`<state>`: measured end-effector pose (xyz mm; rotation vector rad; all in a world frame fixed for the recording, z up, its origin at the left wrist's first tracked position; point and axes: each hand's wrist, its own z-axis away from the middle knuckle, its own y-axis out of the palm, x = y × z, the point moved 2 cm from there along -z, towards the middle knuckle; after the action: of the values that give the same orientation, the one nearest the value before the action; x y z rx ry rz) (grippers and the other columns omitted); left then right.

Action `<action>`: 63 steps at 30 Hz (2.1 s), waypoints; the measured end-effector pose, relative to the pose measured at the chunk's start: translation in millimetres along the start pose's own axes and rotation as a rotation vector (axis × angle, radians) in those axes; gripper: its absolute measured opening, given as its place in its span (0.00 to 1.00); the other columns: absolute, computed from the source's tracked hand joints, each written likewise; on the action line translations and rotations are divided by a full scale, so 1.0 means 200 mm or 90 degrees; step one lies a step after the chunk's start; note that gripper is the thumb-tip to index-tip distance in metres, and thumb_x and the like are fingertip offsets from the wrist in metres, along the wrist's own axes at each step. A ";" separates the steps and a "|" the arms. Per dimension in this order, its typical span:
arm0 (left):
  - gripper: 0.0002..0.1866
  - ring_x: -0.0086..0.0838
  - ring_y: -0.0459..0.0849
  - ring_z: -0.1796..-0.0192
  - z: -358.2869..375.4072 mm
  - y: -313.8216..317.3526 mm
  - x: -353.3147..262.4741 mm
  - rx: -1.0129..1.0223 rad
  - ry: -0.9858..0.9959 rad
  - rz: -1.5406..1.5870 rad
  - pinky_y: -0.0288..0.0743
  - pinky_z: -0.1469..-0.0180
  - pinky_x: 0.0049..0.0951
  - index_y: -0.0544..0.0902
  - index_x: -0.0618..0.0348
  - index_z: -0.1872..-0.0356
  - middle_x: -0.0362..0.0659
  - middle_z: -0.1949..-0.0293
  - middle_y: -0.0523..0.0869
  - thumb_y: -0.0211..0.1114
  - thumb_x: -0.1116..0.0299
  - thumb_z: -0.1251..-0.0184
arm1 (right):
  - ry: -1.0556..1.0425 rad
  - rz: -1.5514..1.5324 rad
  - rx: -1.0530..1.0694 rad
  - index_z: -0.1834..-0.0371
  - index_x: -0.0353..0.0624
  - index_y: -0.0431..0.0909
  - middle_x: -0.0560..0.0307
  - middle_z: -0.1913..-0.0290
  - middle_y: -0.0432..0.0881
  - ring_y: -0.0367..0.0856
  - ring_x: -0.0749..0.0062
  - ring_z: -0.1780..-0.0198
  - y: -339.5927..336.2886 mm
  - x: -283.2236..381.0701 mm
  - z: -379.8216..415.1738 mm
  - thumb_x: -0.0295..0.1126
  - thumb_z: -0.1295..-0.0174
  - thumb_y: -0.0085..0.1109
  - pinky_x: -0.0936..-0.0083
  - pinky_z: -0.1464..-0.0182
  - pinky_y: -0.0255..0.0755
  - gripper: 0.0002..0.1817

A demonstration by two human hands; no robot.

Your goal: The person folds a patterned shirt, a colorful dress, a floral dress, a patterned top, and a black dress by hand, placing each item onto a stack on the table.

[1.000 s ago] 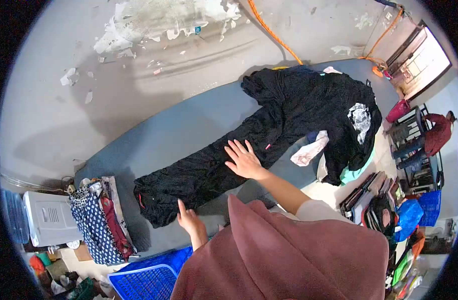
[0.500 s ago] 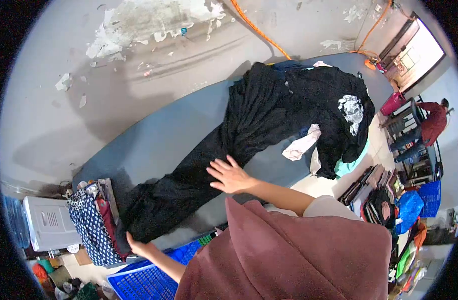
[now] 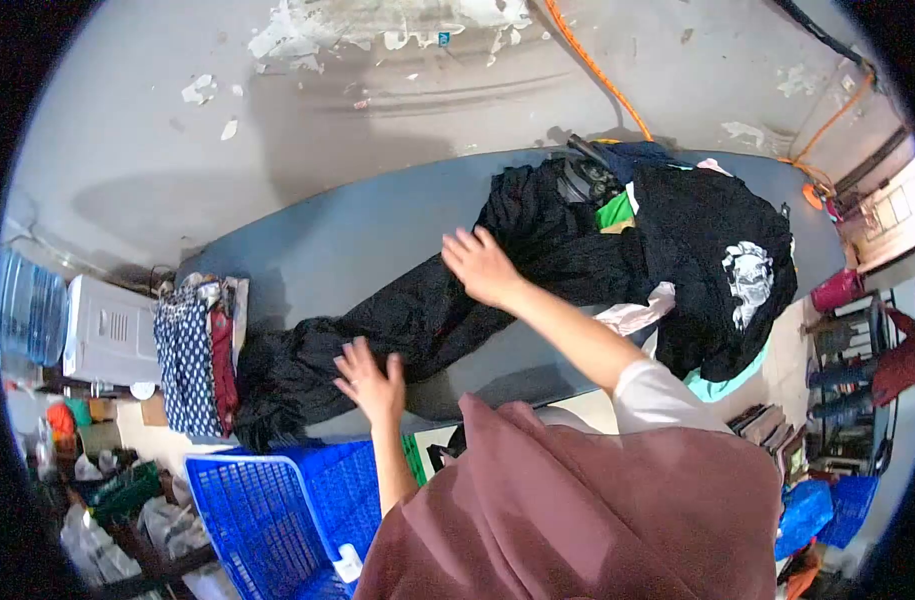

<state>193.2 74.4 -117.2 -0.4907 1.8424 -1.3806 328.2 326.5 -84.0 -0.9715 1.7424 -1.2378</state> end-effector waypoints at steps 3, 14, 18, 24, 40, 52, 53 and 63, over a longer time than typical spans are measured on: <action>0.40 0.52 0.41 0.25 0.08 0.09 -0.03 0.080 0.013 -0.036 0.37 0.30 0.62 0.54 0.46 0.27 0.51 0.25 0.45 0.57 0.44 0.38 | -0.064 0.057 0.062 0.43 0.49 0.75 0.59 0.29 0.62 0.52 0.59 0.26 0.13 -0.28 -0.07 0.35 0.39 0.48 0.42 0.29 0.42 0.20; 0.42 0.51 0.41 0.24 0.03 0.03 -0.03 0.166 -0.071 0.027 0.38 0.34 0.68 0.54 0.42 0.27 0.51 0.25 0.44 0.57 0.40 0.40 | 0.013 0.111 -0.035 0.70 0.45 0.84 0.49 0.44 0.76 0.63 0.56 0.33 -0.32 -0.77 0.42 0.31 0.54 0.60 0.44 0.28 0.39 0.08; 0.41 0.52 0.41 0.25 0.03 0.07 -0.17 0.075 -0.142 -0.037 0.34 0.32 0.65 0.53 0.48 0.27 0.55 0.26 0.45 0.52 0.39 0.37 | 0.227 -0.038 0.375 0.74 0.42 0.82 0.49 0.66 0.83 0.78 0.57 0.50 -0.37 -1.00 0.69 0.34 0.59 0.67 0.52 0.41 0.61 0.09; 0.34 0.47 0.46 0.25 -0.02 0.29 -0.55 -0.067 -0.065 -0.013 0.32 0.30 0.62 0.61 0.51 0.30 0.52 0.27 0.53 0.51 0.46 0.33 | 0.176 -0.242 0.035 0.54 0.38 0.77 0.50 0.34 0.67 0.66 0.55 0.36 -0.25 -1.00 0.41 0.47 0.50 0.65 0.53 0.37 0.58 0.26; 0.31 0.50 0.51 0.27 0.00 0.35 -0.64 -0.103 0.040 0.021 0.41 0.27 0.52 0.66 0.60 0.35 0.55 0.32 0.62 0.52 0.51 0.33 | 0.390 -0.571 -0.018 0.53 0.31 0.71 0.49 0.60 0.80 0.78 0.61 0.60 -0.11 -0.74 0.65 0.27 0.55 0.71 0.68 0.52 0.72 0.25; 0.29 0.41 0.62 0.30 0.35 0.87 -1.07 0.526 -0.204 1.272 0.51 0.28 0.37 0.66 0.63 0.34 0.48 0.32 0.66 0.36 0.52 0.25 | 0.248 -1.196 0.079 0.41 0.34 0.68 0.52 0.45 0.75 0.79 0.70 0.54 -1.01 -0.15 -0.04 0.29 0.39 0.54 0.75 0.49 0.72 0.22; 0.29 0.40 0.64 0.31 0.35 0.80 -1.01 0.569 -0.318 1.425 0.52 0.29 0.37 0.67 0.63 0.35 0.47 0.33 0.67 0.37 0.51 0.25 | 0.181 -1.285 0.176 0.40 0.34 0.66 0.48 0.42 0.73 0.77 0.67 0.50 -0.96 -0.03 -0.11 0.30 0.37 0.53 0.71 0.46 0.72 0.22; 0.33 0.37 0.74 0.38 0.36 0.47 -0.80 0.366 -0.530 1.764 0.63 0.33 0.38 0.75 0.61 0.41 0.46 0.39 0.75 0.48 0.42 0.32 | 0.162 -0.709 0.034 0.43 0.32 0.66 0.49 0.48 0.75 0.74 0.66 0.47 0.12 -0.15 -0.14 0.36 0.44 0.67 0.72 0.44 0.67 0.30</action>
<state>361.9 171.1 -158.7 1.2512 0.0778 0.4770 311.9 368.8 -97.0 -1.9306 1.2879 -2.1290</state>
